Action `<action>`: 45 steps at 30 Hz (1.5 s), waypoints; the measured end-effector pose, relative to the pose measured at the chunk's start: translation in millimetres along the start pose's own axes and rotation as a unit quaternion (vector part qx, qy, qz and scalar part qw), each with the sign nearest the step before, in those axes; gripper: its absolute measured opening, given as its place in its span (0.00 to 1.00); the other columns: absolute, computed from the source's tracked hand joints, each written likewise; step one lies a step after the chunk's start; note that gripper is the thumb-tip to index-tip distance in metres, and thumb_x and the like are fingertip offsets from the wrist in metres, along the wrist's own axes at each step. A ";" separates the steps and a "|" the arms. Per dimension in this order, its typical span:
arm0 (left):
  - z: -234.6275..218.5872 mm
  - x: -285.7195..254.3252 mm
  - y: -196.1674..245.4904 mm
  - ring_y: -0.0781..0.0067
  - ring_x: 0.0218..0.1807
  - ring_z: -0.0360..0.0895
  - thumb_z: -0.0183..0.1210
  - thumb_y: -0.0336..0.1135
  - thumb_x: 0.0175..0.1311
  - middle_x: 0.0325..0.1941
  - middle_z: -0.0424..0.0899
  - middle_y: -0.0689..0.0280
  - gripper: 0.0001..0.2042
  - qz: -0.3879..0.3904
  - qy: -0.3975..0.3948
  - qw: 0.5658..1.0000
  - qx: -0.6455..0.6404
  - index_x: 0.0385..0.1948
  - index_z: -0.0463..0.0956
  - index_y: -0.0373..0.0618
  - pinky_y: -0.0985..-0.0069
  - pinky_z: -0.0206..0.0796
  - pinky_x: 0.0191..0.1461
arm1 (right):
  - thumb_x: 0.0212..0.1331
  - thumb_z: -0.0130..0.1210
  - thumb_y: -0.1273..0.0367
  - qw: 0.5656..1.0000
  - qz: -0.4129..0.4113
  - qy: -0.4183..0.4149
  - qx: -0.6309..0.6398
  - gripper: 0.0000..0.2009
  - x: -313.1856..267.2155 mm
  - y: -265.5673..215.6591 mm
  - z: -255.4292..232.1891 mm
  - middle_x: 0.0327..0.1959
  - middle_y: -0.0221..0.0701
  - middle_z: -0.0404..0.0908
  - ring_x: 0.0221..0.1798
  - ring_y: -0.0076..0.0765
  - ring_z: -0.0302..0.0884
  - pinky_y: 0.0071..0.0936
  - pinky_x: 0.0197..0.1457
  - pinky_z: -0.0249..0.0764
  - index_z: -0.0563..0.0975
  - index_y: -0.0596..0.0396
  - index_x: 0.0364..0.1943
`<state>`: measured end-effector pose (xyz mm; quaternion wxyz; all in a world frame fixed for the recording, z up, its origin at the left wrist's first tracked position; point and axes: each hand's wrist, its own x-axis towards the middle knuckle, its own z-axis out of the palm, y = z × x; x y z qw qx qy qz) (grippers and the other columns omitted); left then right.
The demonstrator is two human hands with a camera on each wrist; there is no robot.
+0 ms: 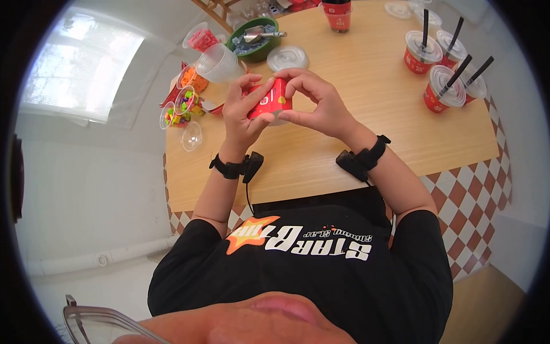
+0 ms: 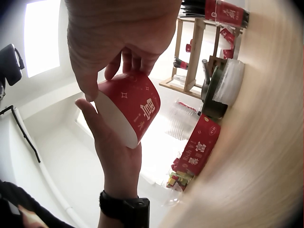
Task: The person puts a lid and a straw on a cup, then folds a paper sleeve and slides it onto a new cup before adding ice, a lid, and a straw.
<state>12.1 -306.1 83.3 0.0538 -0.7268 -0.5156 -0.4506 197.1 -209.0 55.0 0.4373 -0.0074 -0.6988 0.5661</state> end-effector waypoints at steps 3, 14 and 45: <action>-3.8 1.9 0.1 0.57 0.52 0.73 0.63 0.65 0.53 0.52 0.75 0.55 0.33 0.007 -0.010 1.000 0.006 0.53 0.83 0.46 0.65 0.68 0.53 | 0.51 0.70 0.72 1.000 -0.008 0.007 -0.001 0.14 1.0 -4.6 2.8 0.63 0.39 0.71 0.66 0.36 0.69 0.34 0.72 0.66 0.74 0.55 0.36; -15.1 13.6 25.4 0.60 0.52 0.76 0.41 0.67 0.71 0.51 0.76 0.56 0.37 0.099 0.028 0.994 0.033 0.53 0.80 0.37 0.67 0.73 0.50 | 0.46 0.69 0.63 0.960 -0.172 0.067 -0.210 0.18 -2.1 -52.7 22.6 0.46 0.42 0.77 0.45 0.49 0.78 0.36 0.47 0.76 0.70 0.57 0.30; -66.2 8.7 43.1 0.54 0.49 0.79 0.44 0.69 0.67 0.47 0.81 0.52 0.37 0.063 0.134 0.989 -0.010 0.41 0.81 0.36 0.60 0.73 0.53 | 0.46 0.69 0.66 0.908 -0.296 0.093 -0.281 0.16 28.3 -75.1 73.6 0.50 0.42 0.76 0.47 0.49 0.78 0.36 0.45 0.78 0.75 0.55 0.36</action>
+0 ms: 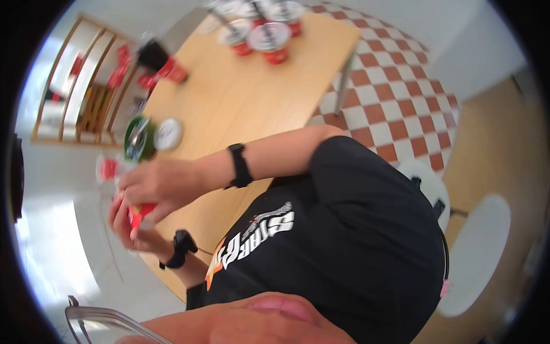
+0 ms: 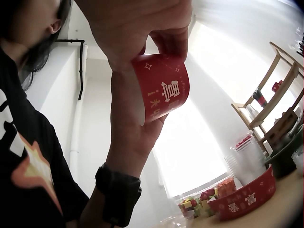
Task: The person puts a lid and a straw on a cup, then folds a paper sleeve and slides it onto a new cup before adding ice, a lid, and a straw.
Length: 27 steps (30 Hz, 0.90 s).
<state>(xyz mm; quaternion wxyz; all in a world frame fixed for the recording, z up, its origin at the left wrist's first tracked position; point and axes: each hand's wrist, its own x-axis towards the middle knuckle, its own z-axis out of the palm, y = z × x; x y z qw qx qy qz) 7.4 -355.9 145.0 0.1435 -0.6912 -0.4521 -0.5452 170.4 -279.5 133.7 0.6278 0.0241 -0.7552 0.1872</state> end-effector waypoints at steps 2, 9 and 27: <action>-3.7 5.9 4.6 0.55 0.47 0.78 0.49 0.74 0.61 0.45 0.80 0.53 0.38 -0.015 -0.031 0.999 0.006 0.39 0.83 0.38 0.64 0.70 0.51 | 0.41 0.69 0.73 0.999 0.039 -0.009 0.026 0.16 -6.1 2.3 -0.9 0.55 0.44 0.76 0.49 0.48 0.80 0.36 0.49 0.79 0.74 0.54 0.35; -37.7 3.0 -21.0 0.61 0.45 0.76 0.69 0.65 0.44 0.44 0.80 0.59 0.31 0.088 -0.083 0.993 0.006 0.40 0.84 0.45 0.69 0.71 0.46 | 0.41 0.71 0.74 0.998 0.054 0.006 0.040 0.17 -17.3 1.8 34.3 0.57 0.48 0.75 0.48 0.44 0.82 0.32 0.47 0.82 0.74 0.56 0.35; -36.5 -1.8 -29.5 0.63 0.42 0.76 0.68 0.69 0.41 0.45 0.80 0.60 0.34 0.109 -0.073 0.991 0.020 0.40 0.85 0.46 0.70 0.71 0.44 | 0.50 0.72 0.65 0.999 0.030 -0.028 -0.001 0.19 -16.5 5.2 36.7 0.55 0.55 0.75 0.53 0.50 0.80 0.39 0.53 0.82 0.73 0.60 0.35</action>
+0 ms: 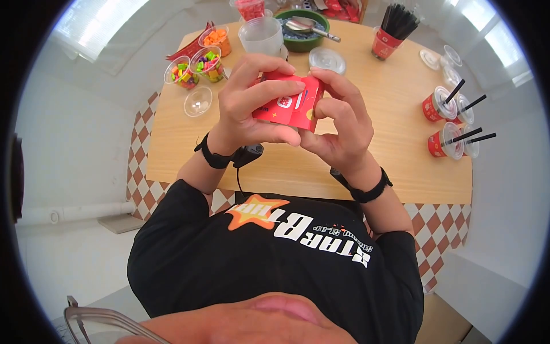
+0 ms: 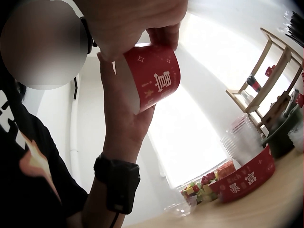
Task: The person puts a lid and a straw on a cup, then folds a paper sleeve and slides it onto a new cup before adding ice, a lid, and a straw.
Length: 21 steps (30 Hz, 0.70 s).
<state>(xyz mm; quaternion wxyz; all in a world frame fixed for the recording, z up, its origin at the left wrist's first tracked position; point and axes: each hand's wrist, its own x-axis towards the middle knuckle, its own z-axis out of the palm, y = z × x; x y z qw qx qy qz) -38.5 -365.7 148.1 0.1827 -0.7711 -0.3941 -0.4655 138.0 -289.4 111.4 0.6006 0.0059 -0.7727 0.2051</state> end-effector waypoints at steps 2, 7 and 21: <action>0.0 -0.5 -1.1 0.63 0.42 0.76 0.68 0.68 0.40 0.45 0.79 0.61 0.34 0.008 -0.001 1.000 0.005 0.39 0.85 0.46 0.70 0.71 0.44 | 0.49 0.72 0.64 1.000 -0.002 -0.005 -0.005 0.20 2.0 -0.4 -0.1 0.55 0.54 0.75 0.52 0.50 0.81 0.38 0.52 0.82 0.73 0.61 0.35; 2.8 -3.1 -3.3 0.63 0.42 0.76 0.67 0.68 0.43 0.45 0.79 0.61 0.33 0.004 0.011 1.000 -0.002 0.39 0.84 0.46 0.70 0.71 0.45 | 0.49 0.72 0.65 0.999 0.008 -0.035 -0.032 0.18 6.8 -5.3 -4.0 0.53 0.52 0.76 0.50 0.46 0.82 0.35 0.47 0.83 0.73 0.60 0.34; -1.0 -1.7 -1.2 0.62 0.44 0.77 0.68 0.67 0.41 0.46 0.79 0.61 0.33 -0.015 0.000 1.000 -0.018 0.38 0.84 0.46 0.70 0.71 0.46 | 0.48 0.72 0.66 0.995 0.046 -0.080 -0.045 0.18 9.6 -14.8 -6.5 0.52 0.49 0.76 0.53 0.47 0.80 0.36 0.47 0.81 0.73 0.58 0.34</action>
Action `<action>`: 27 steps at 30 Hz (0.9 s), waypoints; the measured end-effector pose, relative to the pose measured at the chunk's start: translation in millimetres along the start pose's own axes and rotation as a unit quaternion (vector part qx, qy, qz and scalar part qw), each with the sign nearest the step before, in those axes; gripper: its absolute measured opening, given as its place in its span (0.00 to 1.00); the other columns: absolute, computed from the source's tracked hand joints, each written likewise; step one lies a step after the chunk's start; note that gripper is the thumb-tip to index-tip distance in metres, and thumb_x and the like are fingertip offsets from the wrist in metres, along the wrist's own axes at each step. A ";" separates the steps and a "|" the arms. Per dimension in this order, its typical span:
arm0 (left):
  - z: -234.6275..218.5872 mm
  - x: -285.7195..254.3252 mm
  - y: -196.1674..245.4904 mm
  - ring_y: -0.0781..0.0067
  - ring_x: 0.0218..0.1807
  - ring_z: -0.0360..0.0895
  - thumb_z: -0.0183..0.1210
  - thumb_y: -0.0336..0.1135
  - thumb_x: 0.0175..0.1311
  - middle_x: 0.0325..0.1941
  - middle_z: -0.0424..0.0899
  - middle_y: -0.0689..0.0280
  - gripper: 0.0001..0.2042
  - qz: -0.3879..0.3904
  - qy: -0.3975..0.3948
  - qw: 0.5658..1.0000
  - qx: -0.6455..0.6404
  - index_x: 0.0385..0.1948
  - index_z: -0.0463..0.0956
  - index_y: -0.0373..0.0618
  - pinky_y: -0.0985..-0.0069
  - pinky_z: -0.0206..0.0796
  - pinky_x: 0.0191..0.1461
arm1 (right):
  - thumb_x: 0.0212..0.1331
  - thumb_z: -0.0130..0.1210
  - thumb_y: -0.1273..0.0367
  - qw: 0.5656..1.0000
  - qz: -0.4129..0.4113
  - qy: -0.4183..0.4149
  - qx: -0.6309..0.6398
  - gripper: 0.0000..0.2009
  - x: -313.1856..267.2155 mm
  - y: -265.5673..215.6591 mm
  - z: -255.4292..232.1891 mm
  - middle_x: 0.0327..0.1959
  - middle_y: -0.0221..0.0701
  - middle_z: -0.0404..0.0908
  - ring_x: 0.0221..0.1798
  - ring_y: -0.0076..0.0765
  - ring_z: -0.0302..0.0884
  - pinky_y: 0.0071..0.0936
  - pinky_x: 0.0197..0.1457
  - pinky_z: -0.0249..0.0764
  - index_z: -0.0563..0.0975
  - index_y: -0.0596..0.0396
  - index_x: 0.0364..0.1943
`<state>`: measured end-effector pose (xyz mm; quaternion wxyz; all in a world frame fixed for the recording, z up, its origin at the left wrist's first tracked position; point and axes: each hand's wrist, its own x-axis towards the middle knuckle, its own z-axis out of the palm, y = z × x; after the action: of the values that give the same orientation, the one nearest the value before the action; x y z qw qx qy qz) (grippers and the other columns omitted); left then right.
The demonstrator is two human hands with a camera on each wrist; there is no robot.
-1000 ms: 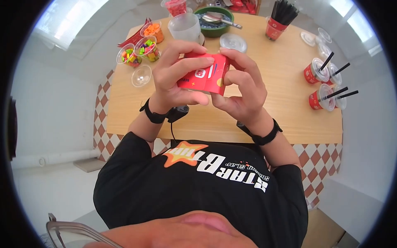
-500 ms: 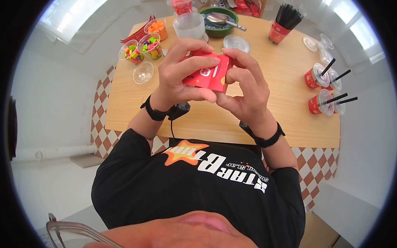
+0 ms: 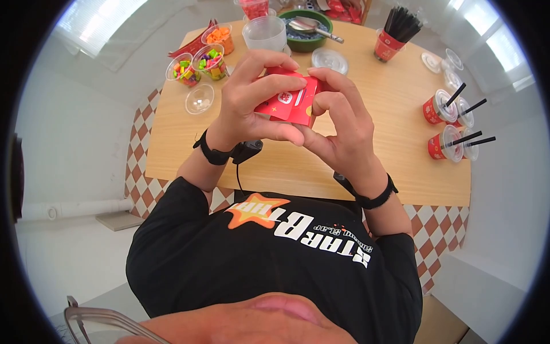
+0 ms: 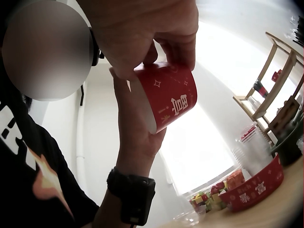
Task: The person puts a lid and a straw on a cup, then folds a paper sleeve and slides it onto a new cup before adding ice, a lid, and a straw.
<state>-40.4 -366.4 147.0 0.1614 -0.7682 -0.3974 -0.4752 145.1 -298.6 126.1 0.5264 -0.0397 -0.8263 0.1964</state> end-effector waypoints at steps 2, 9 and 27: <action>-0.5 0.1 -0.4 0.62 0.44 0.77 0.69 0.66 0.40 0.46 0.80 0.61 0.32 0.004 -0.008 1.000 -0.005 0.38 0.84 0.46 0.69 0.71 0.46 | 0.48 0.72 0.65 1.000 0.012 -0.003 0.004 0.18 -0.4 -1.1 -2.0 0.52 0.49 0.76 0.54 0.48 0.79 0.37 0.48 0.81 0.73 0.58 0.33; -2.7 -5.5 2.4 0.52 0.46 0.78 0.70 0.60 0.43 0.46 0.83 0.57 0.30 0.017 -0.070 0.997 0.002 0.41 0.84 0.44 0.62 0.71 0.50 | 0.50 0.71 0.64 0.989 0.092 -0.087 0.081 0.27 -40.4 -22.0 -33.5 0.69 0.49 0.65 0.70 0.54 0.65 0.41 0.68 0.67 0.73 0.55 0.54; 28.4 -39.6 -53.4 0.56 0.52 0.81 0.47 0.58 0.74 0.49 0.84 0.52 0.30 -0.059 0.093 0.992 -0.063 0.44 0.80 0.31 0.64 0.73 0.58 | 0.62 0.56 0.50 0.052 0.756 0.261 -0.598 0.39 -630.8 -357.7 4.0 0.74 0.61 0.47 0.75 0.64 0.48 0.53 0.74 0.52 0.56 0.50 0.73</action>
<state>-73.3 -333.0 92.0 0.1207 -0.7046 -0.3950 -0.5769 471.4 -800.5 -283.3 0.0710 -0.9928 0.0067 -0.0965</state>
